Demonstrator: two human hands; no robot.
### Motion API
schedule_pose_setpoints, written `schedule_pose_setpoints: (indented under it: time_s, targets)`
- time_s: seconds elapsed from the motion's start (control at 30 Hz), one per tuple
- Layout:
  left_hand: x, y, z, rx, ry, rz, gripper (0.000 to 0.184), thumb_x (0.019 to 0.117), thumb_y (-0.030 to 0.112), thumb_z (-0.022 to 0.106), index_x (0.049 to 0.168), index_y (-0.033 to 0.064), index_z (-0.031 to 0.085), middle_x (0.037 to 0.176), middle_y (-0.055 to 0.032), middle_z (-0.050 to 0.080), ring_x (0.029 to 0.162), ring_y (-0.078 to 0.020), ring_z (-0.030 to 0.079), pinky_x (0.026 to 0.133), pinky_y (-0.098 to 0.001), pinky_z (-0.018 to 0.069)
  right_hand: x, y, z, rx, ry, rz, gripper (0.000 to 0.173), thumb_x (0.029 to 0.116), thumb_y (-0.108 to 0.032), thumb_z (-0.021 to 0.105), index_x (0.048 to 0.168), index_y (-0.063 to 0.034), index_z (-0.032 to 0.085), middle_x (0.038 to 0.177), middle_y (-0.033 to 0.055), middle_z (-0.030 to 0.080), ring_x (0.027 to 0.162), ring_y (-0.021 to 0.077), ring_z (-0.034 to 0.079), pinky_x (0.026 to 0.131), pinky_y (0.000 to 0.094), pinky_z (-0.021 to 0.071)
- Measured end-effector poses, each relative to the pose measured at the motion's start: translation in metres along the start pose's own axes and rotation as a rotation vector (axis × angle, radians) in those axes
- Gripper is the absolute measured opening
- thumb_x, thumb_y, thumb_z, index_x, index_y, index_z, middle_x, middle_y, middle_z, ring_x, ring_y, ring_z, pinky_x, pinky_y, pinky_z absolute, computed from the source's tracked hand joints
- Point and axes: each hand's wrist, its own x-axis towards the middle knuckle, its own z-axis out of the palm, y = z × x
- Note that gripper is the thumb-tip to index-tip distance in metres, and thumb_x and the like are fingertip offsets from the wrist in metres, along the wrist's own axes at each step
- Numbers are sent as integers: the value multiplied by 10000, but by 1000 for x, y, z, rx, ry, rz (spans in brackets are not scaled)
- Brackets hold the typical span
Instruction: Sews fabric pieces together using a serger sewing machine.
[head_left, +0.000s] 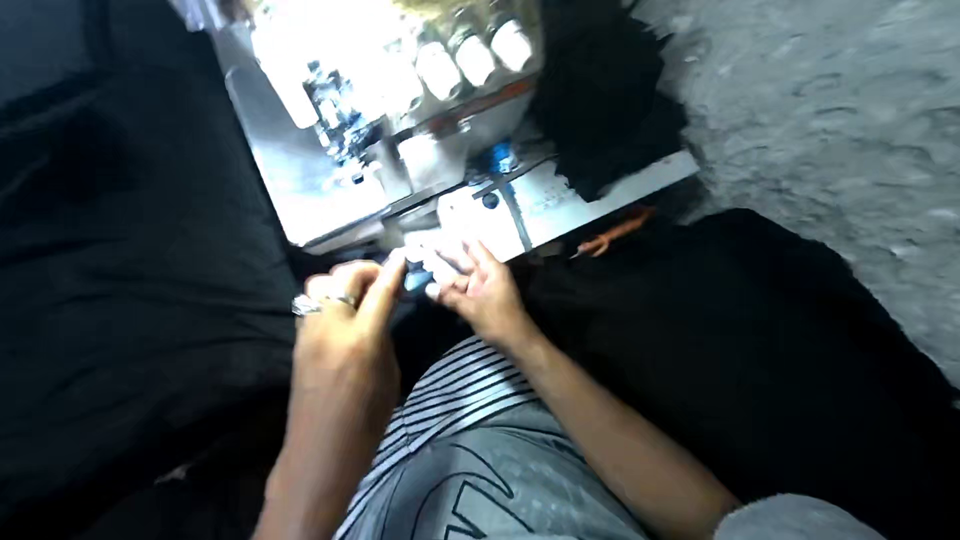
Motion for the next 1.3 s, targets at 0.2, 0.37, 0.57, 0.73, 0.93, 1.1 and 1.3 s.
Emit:
schedule_pose_setpoints:
  time_s: [0.2, 0.37, 0.57, 0.73, 0.93, 1.1, 1.3]
  targets:
    - [50, 5, 86, 107, -224, 32, 332, 994, 102, 614, 1316, 140, 681, 1222, -173, 662, 1089, -402, 650, 874, -616, 535, -37, 33, 7, 20, 76, 81, 397, 827, 60, 771, 1198, 109, 638, 1040, 141, 741, 917, 122, 738, 846, 291, 639]
    - [71, 11, 130, 4, -299, -34, 296, 1057, 239, 546, 1297, 153, 696, 1270, -271, 588, 1047, -510, 616, 775, -734, 477, -41, 29, -11, -200, 17, 111, 271, 864, -28, 798, 1106, 68, 722, 965, 160, 748, 900, 194, 718, 875, 366, 585]
    - [105, 46, 148, -17, -251, 16, 315, 1044, 208, 579, 1327, 91, 654, 1216, -309, 613, 1115, -557, 587, 868, -770, 428, -43, 12, -20, -341, -133, 38, 239, 943, 6, 661, 1146, 129, 688, 1095, 257, 706, 1065, 317, 677, 993, 425, 516]
    - [99, 54, 136, -74, -147, 41, 335, 1000, 154, 640, 1332, 112, 639, 1293, -167, 646, 1133, -387, 648, 906, -631, 518, -49, -3, -17, -383, -154, 189, 279, 905, -17, 707, 1156, 104, 684, 1097, 241, 710, 1066, 295, 680, 989, 436, 524]
    - [-31, -8, 21, -318, -64, 39, 221, 1015, 254, 645, 1190, 173, 754, 1174, -13, 738, 1137, -132, 670, 993, -347, 552, -31, -2, -20, -90, -316, 198, 411, 935, -66, 719, 1331, -29, 615, 1044, 80, 729, 893, 128, 718, 818, 309, 619]
    - [-108, -2, 3, -370, 117, -183, 826, 785, 577, 839, 1481, 278, 508, 1471, 20, 540, 1361, -143, 515, 1113, -361, 472, -38, -49, 15, 122, -367, 213, 685, 855, 30, 753, 1471, 25, 454, 1093, 106, 725, 961, 177, 730, 864, 324, 632]
    - [-108, 5, -29, -286, 545, -25, 229, 995, 201, 635, 1217, 185, 690, 1009, 5, 660, 935, -115, 603, 881, -276, 486, -61, -63, 43, 227, -484, 268, 444, 1000, -289, 671, 1356, -83, 501, 982, 32, 748, 789, 129, 735, 692, 301, 633]
